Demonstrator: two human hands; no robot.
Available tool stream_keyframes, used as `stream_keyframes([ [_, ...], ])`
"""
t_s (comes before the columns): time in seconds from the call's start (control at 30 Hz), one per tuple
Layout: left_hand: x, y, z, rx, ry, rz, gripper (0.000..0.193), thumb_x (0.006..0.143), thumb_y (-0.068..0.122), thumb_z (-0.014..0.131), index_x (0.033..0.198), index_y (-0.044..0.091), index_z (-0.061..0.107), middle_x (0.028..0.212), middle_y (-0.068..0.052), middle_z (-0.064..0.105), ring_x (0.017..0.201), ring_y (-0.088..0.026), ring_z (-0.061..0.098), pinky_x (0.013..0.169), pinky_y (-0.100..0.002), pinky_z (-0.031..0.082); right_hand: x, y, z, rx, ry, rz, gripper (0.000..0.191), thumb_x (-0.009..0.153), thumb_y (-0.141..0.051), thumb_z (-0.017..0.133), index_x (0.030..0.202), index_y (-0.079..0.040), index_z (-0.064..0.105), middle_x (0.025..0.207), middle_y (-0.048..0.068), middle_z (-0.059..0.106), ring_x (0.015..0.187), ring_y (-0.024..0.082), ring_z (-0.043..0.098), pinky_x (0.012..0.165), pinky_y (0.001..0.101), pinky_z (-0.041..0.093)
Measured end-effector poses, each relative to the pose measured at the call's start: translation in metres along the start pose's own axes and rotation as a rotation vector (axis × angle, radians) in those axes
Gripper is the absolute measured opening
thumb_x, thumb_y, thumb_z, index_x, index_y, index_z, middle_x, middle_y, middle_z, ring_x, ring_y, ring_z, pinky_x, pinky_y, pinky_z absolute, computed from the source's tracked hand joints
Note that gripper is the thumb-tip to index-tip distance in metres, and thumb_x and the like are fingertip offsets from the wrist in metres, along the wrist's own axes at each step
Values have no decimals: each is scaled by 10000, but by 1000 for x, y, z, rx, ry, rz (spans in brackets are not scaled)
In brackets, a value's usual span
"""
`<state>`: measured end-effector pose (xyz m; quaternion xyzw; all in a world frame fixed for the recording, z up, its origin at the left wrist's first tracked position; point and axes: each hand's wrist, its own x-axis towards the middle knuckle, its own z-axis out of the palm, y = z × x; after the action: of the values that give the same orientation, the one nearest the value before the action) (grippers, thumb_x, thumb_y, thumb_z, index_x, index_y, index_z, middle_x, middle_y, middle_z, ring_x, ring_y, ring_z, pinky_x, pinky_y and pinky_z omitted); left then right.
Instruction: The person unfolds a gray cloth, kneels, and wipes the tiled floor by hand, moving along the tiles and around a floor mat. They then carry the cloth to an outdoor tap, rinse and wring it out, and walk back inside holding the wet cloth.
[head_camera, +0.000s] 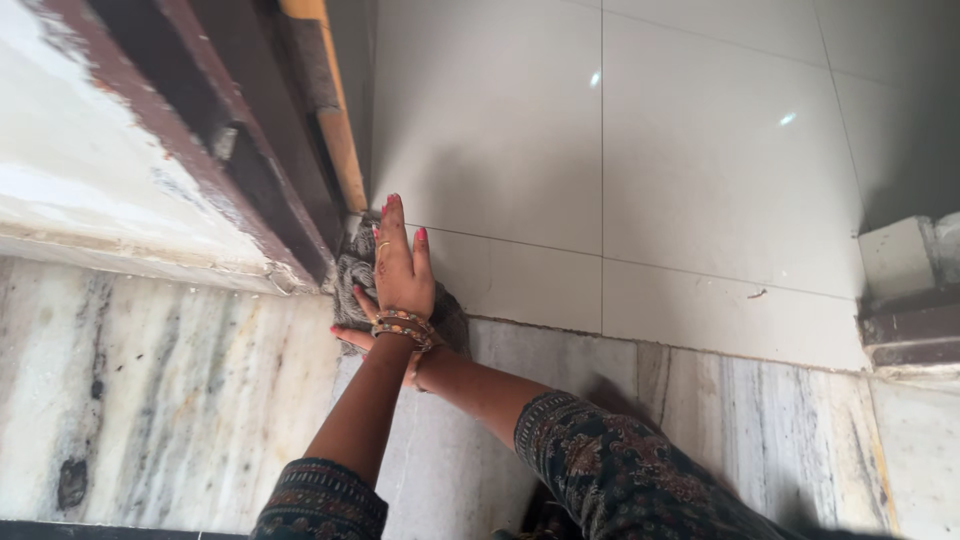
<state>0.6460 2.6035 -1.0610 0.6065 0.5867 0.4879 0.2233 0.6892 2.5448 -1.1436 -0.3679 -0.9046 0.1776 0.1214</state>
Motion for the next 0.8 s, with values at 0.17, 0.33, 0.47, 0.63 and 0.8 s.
stream_keyframes([
  [0.17,-17,0,0,75,-36,-227,596,1027,271,475,1582,95,351,1623,-141,398,1510,-327,320,1236,-483,163,9,-3,-5,-253,32,64,612,1049,-511,405,1632,-333,348,1785,-13,101,1641,362,1,1284,591,97],
  [0.33,-32,-17,9,169,-129,91,589,1062,233,460,1587,-2,335,1627,-220,411,1546,-369,327,1276,-502,196,0,46,-68,-372,-248,454,653,987,-461,390,1604,-288,263,1703,5,93,1549,396,-38,1115,792,34],
  [0.47,-50,-9,49,238,-331,131,625,1028,239,482,1579,-16,334,1597,-222,421,1524,-362,330,1267,-509,196,-38,137,-123,-421,-70,629,588,1035,-454,341,1596,-284,285,1725,-4,99,1574,349,3,1133,791,4],
  [0.63,-70,20,111,384,-612,360,683,984,312,532,1560,14,318,1590,-158,399,1506,-311,314,1238,-498,187,-99,271,-177,-384,-1,882,601,1031,-435,338,1614,-313,259,1719,-37,58,1574,341,-10,1168,772,-2],
  [0.8,-81,35,157,433,-695,504,743,928,400,546,1549,63,314,1609,-106,350,1500,-261,286,1224,-474,196,-164,395,-226,-392,33,1098,622,1031,-440,314,1628,-315,189,1727,-35,20,1572,354,-30,1141,793,22],
])
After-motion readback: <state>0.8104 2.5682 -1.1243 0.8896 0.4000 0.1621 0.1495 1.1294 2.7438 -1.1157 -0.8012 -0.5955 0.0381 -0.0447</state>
